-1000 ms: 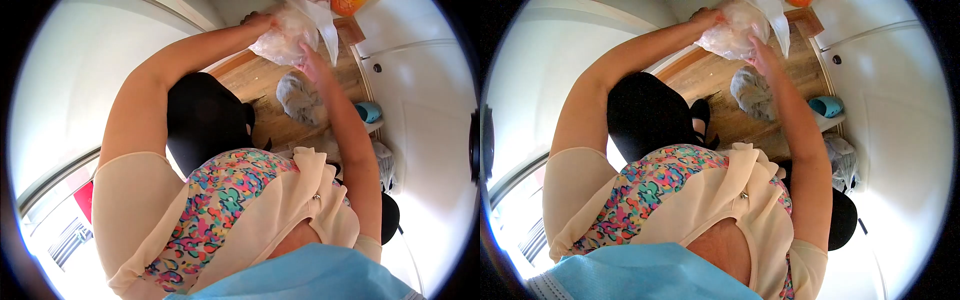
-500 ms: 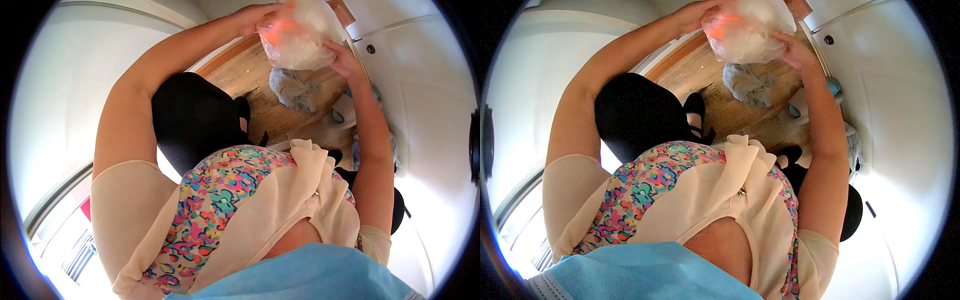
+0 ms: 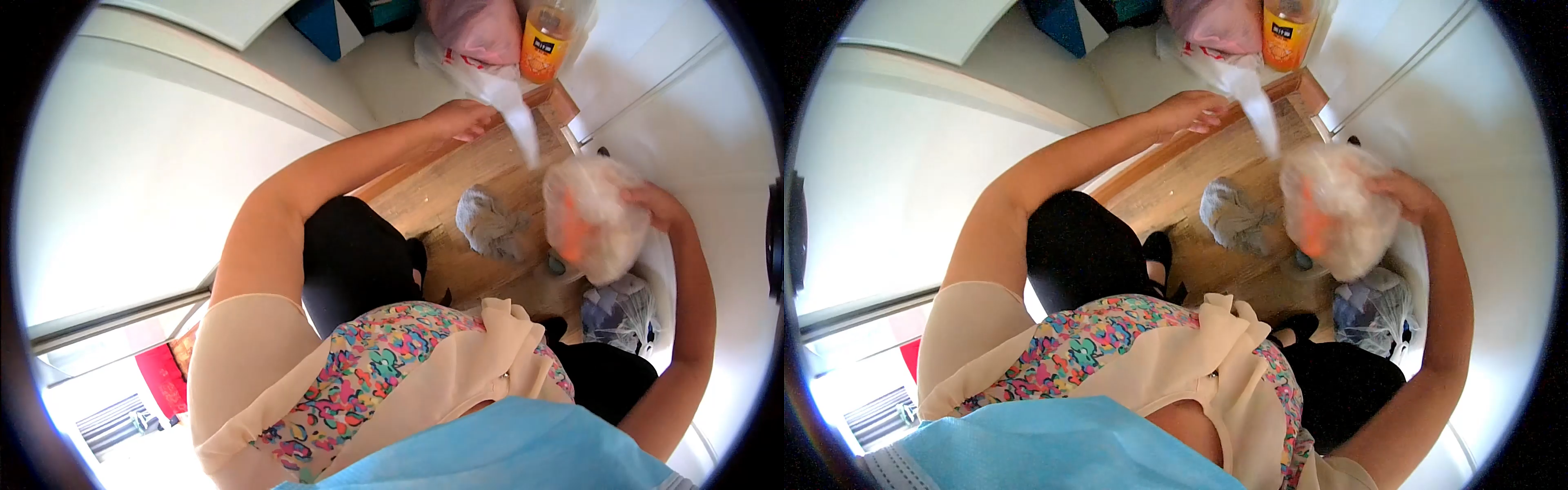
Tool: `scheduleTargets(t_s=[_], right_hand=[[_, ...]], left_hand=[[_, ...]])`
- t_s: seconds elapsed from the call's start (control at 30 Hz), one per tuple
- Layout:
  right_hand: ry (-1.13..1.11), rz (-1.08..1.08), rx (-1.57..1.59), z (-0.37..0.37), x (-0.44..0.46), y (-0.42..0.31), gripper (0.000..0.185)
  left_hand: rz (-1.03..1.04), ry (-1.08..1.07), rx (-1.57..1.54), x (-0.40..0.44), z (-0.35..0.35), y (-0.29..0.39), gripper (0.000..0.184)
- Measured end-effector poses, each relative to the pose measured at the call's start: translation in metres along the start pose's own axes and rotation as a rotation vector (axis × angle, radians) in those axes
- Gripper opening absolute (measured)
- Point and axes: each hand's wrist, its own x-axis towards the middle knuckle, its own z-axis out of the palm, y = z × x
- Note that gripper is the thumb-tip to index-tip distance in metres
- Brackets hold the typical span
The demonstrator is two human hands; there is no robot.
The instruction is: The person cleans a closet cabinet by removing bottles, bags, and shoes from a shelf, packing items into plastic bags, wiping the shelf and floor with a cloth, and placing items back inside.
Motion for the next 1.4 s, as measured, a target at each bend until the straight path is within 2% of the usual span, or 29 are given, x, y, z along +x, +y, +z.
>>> scheduleTargets(t_s=[0.03,0.07,0.13,0.17,0.23,0.27,0.33,0.37,0.43,0.47,0.53,0.57,0.63,0.67,0.73,0.77,0.83,0.9,0.97,1.0,1.07,1.1,1.13,1.2,1.23,1.27,1.33,1.37,1.4], right_hand=[[0.048,0.039,0.005,-0.019,-0.009,0.012,0.053],[0.056,0.022,0.005,-0.022,-0.021,0.017,0.053],[0.150,0.077,-0.253,-0.024,-0.054,0.023,0.056],[0.157,0.068,-0.254,-0.032,-0.056,0.040,0.056],[0.354,0.162,-0.968,-0.050,-0.043,0.076,0.064],[0.357,0.161,-0.966,-0.043,-0.043,0.072,0.064],[0.473,0.323,-1.409,-0.018,-0.042,0.062,0.063],[0.481,0.324,-1.409,-0.004,-0.044,0.050,0.063],[0.554,0.226,-1.564,0.026,-0.052,0.021,0.053],[0.551,0.231,-1.562,0.037,-0.053,0.011,0.053],[0.656,-0.129,-1.468,0.052,-0.053,-0.005,0.051],[0.655,-0.130,-1.462,0.053,-0.048,-0.009,0.051],[0.555,-0.244,-1.145,0.053,-0.036,-0.012,0.057],[0.554,-0.244,-1.140,0.053,-0.030,-0.012,0.057],[0.462,-0.400,-0.813,0.055,-0.015,-0.012,0.064],[0.460,-0.398,-0.808,0.057,-0.005,-0.013,0.064],[0.316,-0.441,-0.546,0.063,0.013,-0.018,0.062],[0.261,-0.382,-0.469,0.079,0.022,-0.034,0.063],[0.210,-0.317,-0.393,0.102,0.031,-0.048,0.065],[0.203,-0.317,-0.333,0.115,0.036,-0.055,0.072],[0.191,-0.302,-0.264,0.132,0.051,-0.060,0.081],[0.193,-0.304,-0.249,0.137,0.065,-0.059,0.089],[0.193,-0.306,-0.237,0.142,0.076,-0.059,0.097],[0.105,-0.332,-0.144,0.151,0.088,-0.066,0.100],[0.024,-0.363,-0.048,0.154,0.094,-0.068,0.104],[0.020,-0.363,-0.049,0.153,0.101,-0.066,0.104],[0.030,-0.187,-0.159,0.145,0.120,-0.048,0.097],[0.031,-0.183,-0.157,0.135,0.141,-0.023,0.097],[0.141,-0.314,-0.243,0.119,0.167,0.007,0.098]], left_hand=[[0.051,0.127,-0.071,0.007,-0.006,-0.002,0.056],[0.066,0.127,-0.060,0.022,-0.018,-0.005,0.056],[0.035,0.536,-0.182,0.058,-0.038,-0.001,0.073],[0.047,0.535,-0.179,0.063,-0.040,0.011,0.073],[0.077,0.804,-0.364,0.068,-0.042,0.037,0.086],[0.080,0.803,-0.361,0.076,-0.048,0.044,0.086],[-0.044,0.610,-0.352,0.094,-0.061,0.063,0.090],[-0.038,0.607,-0.353,0.096,-0.063,0.074,0.090],[-0.182,0.512,-0.475,0.099,-0.061,0.090,0.073],[-0.187,0.508,-0.474,0.108,-0.069,0.088,0.073],[-0.095,0.333,-0.591,0.129,-0.095,0.070,0.053],[-0.086,0.296,-0.593,0.127,-0.099,0.066,0.038],[-0.050,0.303,-0.585,0.115,-0.094,0.060,0.039],[-0.013,0.308,-0.582,0.102,-0.087,0.057,0.039],[0.039,0.302,-0.603,0.073,-0.076,0.052,0.039],[0.094,0.296,-0.627,0.059,-0.072,0.049,0.039],[0.082,0.269,-0.671,0.031,-0.065,0.042,0.039],[0.062,0.246,-0.716,-0.002,-0.060,0.032,0.039],[-0.019,0.085,-0.775,-0.039,-0.048,0.027,0.040],[-0.034,0.086,-0.776,-0.058,-0.036,0.031,0.040],[-0.128,0.065,-0.678,-0.089,-0.017,0.037,0.039],[-0.220,-0.020,-0.541,-0.089,-0.022,0.030,0.044],[-0.227,-0.017,-0.546,-0.090,-0.021,0.025,0.044],[-0.438,-0.272,-0.188,-0.091,-0.019,0.019,0.050],[-0.444,-0.337,-0.017,-0.092,-0.014,0.018,0.060],[-0.446,-0.334,-0.019,-0.090,-0.011,0.020,0.060],[-0.276,-0.248,0.396,-0.085,-0.007,0.026,0.068],[-0.254,-0.172,0.416,-0.079,-0.010,0.027,0.073],[-0.174,-0.013,0.315,-0.070,-0.013,0.023,0.073]])
